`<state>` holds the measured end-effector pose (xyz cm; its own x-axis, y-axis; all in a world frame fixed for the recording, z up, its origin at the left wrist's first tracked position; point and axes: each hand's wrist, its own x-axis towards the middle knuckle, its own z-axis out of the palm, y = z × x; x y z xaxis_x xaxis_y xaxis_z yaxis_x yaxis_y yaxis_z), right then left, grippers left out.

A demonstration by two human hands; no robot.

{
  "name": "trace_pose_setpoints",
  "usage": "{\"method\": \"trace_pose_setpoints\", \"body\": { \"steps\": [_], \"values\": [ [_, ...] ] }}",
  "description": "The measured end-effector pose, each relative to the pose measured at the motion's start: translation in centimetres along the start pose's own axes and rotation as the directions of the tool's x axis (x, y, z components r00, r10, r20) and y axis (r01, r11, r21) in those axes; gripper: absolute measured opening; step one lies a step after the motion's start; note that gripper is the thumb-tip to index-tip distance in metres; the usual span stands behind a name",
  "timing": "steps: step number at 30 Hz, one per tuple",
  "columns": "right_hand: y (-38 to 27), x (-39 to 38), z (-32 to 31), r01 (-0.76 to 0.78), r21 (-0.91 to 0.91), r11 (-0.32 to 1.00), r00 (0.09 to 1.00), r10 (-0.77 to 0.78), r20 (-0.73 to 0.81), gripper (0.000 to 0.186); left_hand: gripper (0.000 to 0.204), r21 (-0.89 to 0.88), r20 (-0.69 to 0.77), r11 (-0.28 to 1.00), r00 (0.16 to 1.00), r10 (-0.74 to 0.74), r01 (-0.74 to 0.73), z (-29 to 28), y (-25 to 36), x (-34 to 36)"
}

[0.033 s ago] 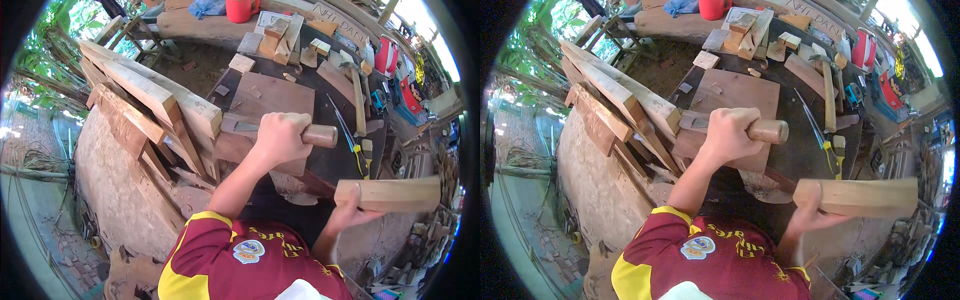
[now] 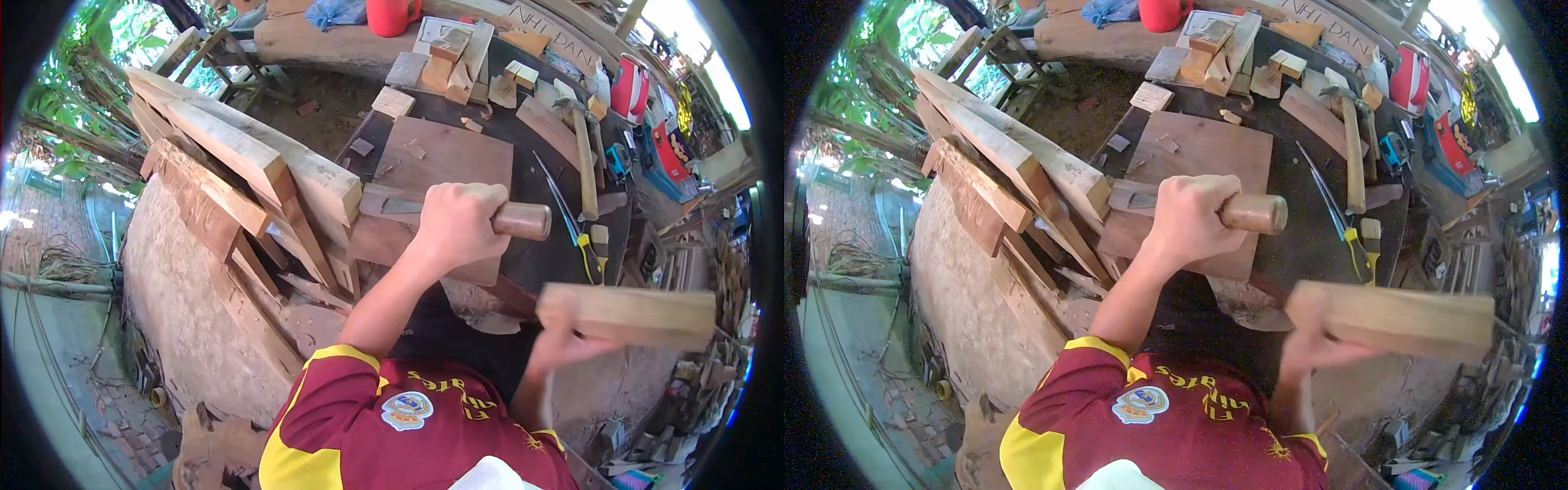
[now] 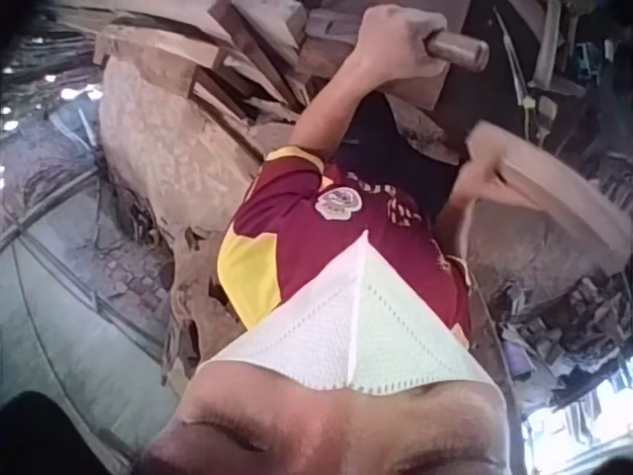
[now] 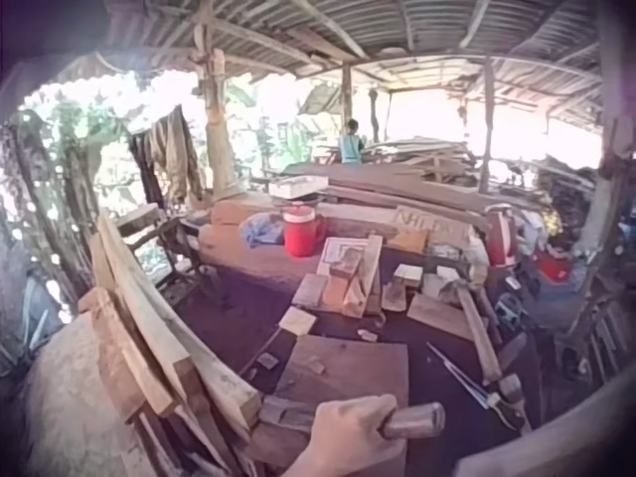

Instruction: The person uses a wooden mallet and a chisel to carve and shape a small rectangular block of wood. They repeatedly strike the chisel to remove material, then switch to a brush to sweep away wood shavings. The person continues to refine the wood block's edges and surfaces using the chisel and mallet throughout the clip.

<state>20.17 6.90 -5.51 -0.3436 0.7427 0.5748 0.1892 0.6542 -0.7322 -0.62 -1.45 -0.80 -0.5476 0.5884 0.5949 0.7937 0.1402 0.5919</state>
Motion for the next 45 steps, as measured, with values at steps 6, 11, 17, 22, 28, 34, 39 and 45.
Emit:
{"method": "trace_pose_setpoints", "body": {
  "steps": [6,11,17,22,28,34,39,45],
  "values": [
    [3.4,-1.0,0.0,-0.056,0.105,0.993,0.981,0.035,0.192,0.085,0.021,-0.021,-0.013,0.999,1.0,0.025,-0.025,-0.3,-0.3,0.4],
    [0.0,0.8,0.0,-0.17,0.294,0.94,0.869,0.284,-0.405,0.073,0.021,0.034,0.051,0.999,0.998,0.026,-0.028,0.5,-0.3,-0.2],
    [1.7,-0.1,-1.3,0.052,-0.268,0.962,0.958,0.029,0.287,0.09,0.025,0.108,0.085,0.992,0.995,0.053,-0.063,1.2,-1.7,-0.3],
    [0.9,2.6,-3.1,-0.17,0.243,0.955,0.918,0.243,-0.313,0.08,0.021,0.085,0.003,0.996,1.0,0.012,-0.012,0.5,-1.6,0.1],
    [-1.8,1.4,-3.0,-0.155,0.382,0.911,0.862,0.314,-0.398,0.087,0.015,0.048,0.16,0.993,0.981,-0.112,0.106,0.3,0.4,0.5],
    [-1.3,-3.1,-4.8,-0.133,0.27,0.953,0.908,0.227,-0.352,0.09,0.018,-0.092,0.322,0.995,0.945,0.057,-0.029,-0.1,4.0,-2.7],
    [2.3,-5.6,-7.8,-0.079,0.113,0.99,0.924,0.115,-0.363,0.086,0.029,0.332,0.142,0.892,0.919,-0.369,0.307,0.8,1.6,-3.1],
    [3.8,-5.4,-6.7,-0.135,0.133,0.982,0.938,0.17,-0.301,0.089,0.029,0.556,0.048,0.762,0.902,-0.429,0.332,0.5,-1.9,-3.1]
  ]
}}
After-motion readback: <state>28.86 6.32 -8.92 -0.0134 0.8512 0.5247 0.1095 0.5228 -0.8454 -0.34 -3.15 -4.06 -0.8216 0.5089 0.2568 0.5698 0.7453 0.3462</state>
